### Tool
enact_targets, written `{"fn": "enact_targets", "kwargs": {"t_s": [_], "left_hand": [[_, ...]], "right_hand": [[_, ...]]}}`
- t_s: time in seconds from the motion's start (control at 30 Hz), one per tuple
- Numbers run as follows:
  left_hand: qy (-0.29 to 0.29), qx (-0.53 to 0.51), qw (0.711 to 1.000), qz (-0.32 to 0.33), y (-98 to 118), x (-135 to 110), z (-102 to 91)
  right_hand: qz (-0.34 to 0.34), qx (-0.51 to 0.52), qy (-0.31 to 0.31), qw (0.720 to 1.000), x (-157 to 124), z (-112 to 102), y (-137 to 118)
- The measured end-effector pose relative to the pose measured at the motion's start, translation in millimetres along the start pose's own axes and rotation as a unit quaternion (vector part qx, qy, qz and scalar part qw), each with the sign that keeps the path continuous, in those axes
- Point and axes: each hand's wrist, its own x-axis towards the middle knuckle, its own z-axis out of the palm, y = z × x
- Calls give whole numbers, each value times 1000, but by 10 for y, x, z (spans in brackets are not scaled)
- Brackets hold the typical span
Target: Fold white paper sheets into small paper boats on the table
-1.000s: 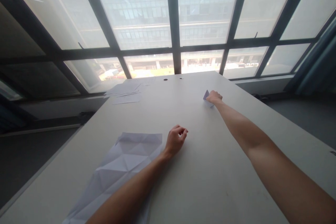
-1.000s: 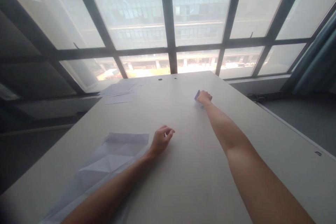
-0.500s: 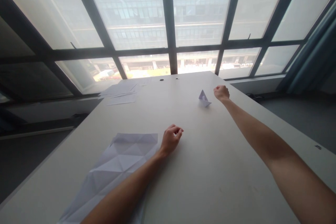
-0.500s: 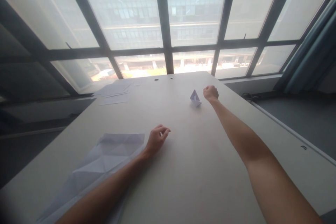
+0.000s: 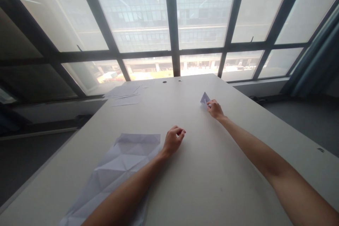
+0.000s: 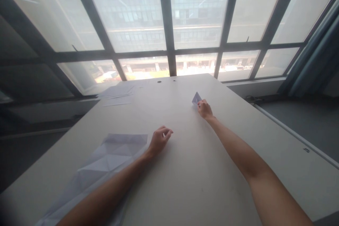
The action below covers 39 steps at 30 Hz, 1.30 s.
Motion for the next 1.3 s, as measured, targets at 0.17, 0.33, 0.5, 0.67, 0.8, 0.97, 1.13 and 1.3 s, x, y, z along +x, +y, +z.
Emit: {"fn": "enact_targets", "kwargs": {"t_s": [0.17, 0.33, 0.5, 0.67, 0.8, 0.97, 1.13, 1.3], "left_hand": [[0, -4, 1000, -2, -20, 6, 11], [0, -8, 1000, 1, -23, 1, 13], [-1, -5, 1000, 5, -22, -8, 16], [1, -3, 1000, 8, -22, -8, 19], [-4, -2, 1000, 7, -20, -3, 14], [-8, 1, 1000, 3, -24, -3, 6], [31, 7, 999, 11, -27, -6, 4], [70, 113, 987, 95, 62, 17, -91]], "right_hand": [[-25, -20, -9, 999, 20, 7, -77], [-18, -5, 18, 1000, -24, 6, -51], [3, 21, 80, 997, -94, 48, 83], [41, 47, 134, 989, -102, 112, 217], [52, 52, 133, 988, -48, 146, 252], [-29, 30, 58, 997, -24, 123, 191], [-273, 104, -8, 956, -233, -40, 22], [-395, 186, -89, 895, -584, -302, -168]]}}
